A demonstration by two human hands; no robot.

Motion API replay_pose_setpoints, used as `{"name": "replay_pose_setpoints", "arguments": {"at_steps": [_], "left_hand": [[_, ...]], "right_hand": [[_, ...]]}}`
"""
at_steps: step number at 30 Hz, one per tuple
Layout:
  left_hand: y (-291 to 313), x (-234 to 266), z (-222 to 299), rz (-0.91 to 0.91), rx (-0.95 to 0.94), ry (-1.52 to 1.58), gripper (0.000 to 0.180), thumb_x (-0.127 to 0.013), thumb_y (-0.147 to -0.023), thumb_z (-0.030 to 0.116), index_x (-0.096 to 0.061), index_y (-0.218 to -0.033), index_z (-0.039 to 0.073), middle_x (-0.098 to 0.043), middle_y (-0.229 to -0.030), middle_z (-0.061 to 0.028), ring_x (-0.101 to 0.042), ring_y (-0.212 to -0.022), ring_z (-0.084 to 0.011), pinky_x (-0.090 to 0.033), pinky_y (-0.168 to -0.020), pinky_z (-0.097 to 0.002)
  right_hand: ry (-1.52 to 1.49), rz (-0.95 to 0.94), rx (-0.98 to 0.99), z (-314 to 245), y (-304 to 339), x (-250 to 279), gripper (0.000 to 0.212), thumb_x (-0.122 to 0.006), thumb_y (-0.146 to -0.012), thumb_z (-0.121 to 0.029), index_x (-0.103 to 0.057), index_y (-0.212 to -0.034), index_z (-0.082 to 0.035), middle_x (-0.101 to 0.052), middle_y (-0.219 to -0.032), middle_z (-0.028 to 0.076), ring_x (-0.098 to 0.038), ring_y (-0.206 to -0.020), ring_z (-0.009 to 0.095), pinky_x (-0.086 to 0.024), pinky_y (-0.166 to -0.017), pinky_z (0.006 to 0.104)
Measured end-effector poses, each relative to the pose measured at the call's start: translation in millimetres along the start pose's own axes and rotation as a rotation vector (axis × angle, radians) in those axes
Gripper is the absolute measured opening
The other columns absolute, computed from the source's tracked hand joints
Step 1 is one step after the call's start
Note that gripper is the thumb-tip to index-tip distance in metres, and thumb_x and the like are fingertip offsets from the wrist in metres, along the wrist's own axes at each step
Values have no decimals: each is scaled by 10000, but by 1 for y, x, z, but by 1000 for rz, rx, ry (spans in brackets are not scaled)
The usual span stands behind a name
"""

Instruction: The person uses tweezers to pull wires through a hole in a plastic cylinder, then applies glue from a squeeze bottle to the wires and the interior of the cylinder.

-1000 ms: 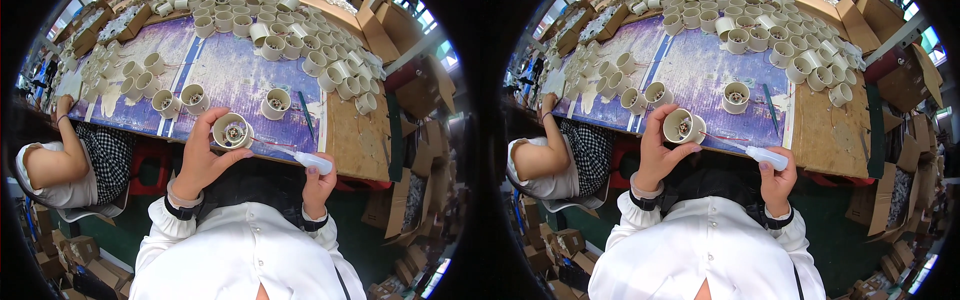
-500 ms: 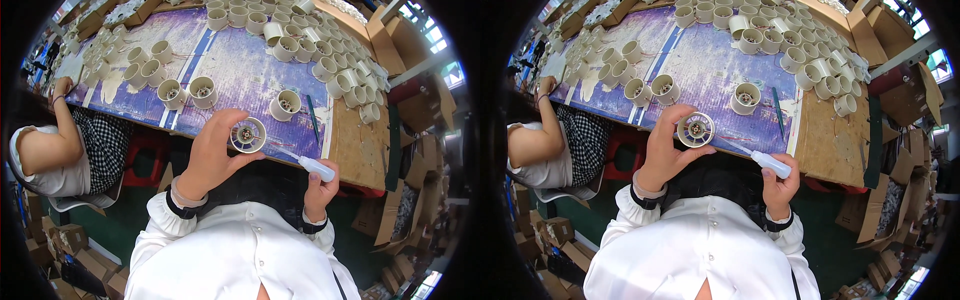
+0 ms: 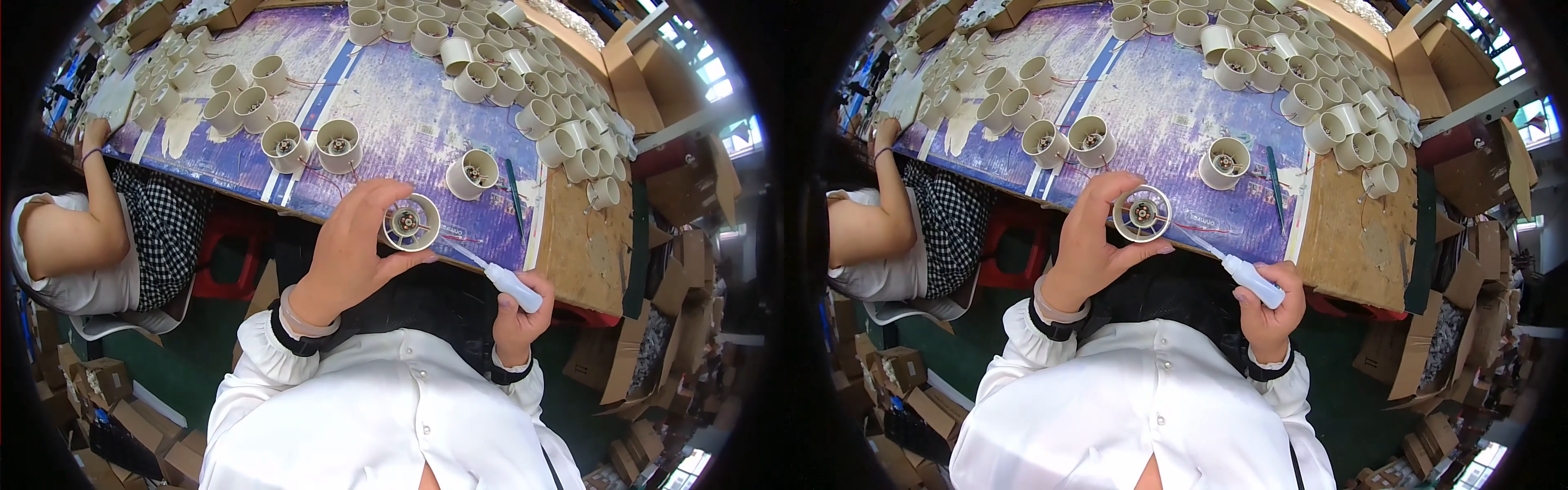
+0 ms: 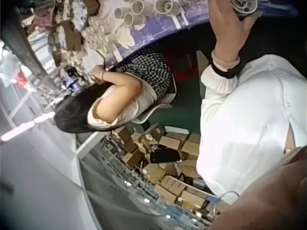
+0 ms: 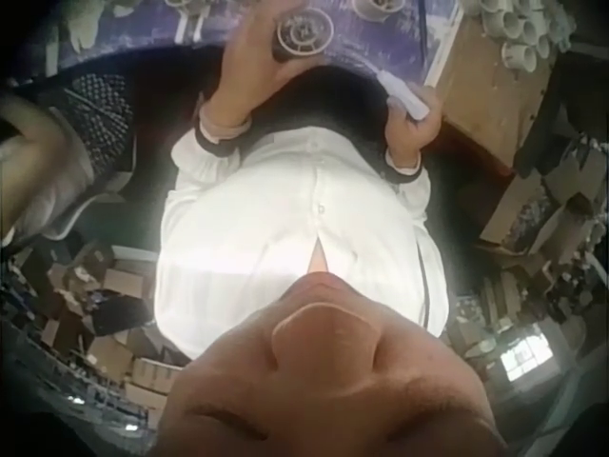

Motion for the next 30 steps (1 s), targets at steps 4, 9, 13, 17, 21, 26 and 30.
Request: {"name": "replay_pose_setpoints", "arguments": {"at_steps": [4,9,13,17,21,26,30], "left_hand": [[1,0,-2,4,3,19,690,-867,-633,232,-508,-1192,45,-580,-1117,-146,-578,-1009,-342,-477,-856,-388],[2,0,-4,-5,20,22,681,-854,-650,239,-508,-1203,44,-580,-1122,-154,-575,-1023,-355,-476,-866,-401],[3,1,-5,-7,14,18,682,-854,-651,240,-509,-1205,44,-579,-1129,-151,-573,-1030,-353,-475,-873,-400],[3,-1,-6,-9,26,22,685,-855,-650,242,-512,-1209,45,-577,-1137,-148,-570,-1038,-350,-473,-878,-400],[4,0,-7,-15,37,19,686,-855,-649,243,-514,-1211,45,-574,-1142,-146,-569,-1041,-348,-474,-879,-400],[4,0,-8,-13,28,18,687,-855,-650,244,-513,-1213,46,-576,-1138,-146,-570,-1037,-348,-474,-880,-400],[2,2,-7,2,21,24,679,-853,-655,241,-515,-1207,40,-577,-1131,-146,-573,-1025,-345,-476,-867,-396]], "right_hand": [[5,-9,15,-4,-1,0,356,-773,-806,-212,-546,-993,-11,-561,-830,85,-527,-714,169,-420,-658,261],[65,-38,37,-7,0,0,379,-766,-812,-259,-543,-997,-15,-557,-848,87,-520,-733,170,-413,-676,266],[114,-84,36,-8,0,0,414,-730,-846,-327,-527,-1022,-13,-542,-901,84,-495,-795,159,-395,-739,266],[130,-98,64,-11,0,-1,424,-738,-838,-335,-529,-1019,-14,-543,-897,87,-500,-798,167,-398,-737,272],[137,-110,67,-12,-1,-1,437,-743,-832,-345,-530,-1021,-14,-542,-894,89,-503,-801,172,-401,-738,276],[154,-116,69,-13,-1,-1,449,-747,-827,-349,-531,-1027,-12,-540,-893,90,-504,-807,177,-402,-741,279],[123,-71,82,-12,-6,-2,412,-777,-801,-295,-550,-1005,-18,-556,-836,82,-536,-737,188,-421,-671,280]]}}
Point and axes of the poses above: each hand's wrist, its own y-axis away from the middle knuckle, its own x-axis out of the back of the hand, z = x × y, the point moved 8 cm from there along -y, towards the middle knuckle
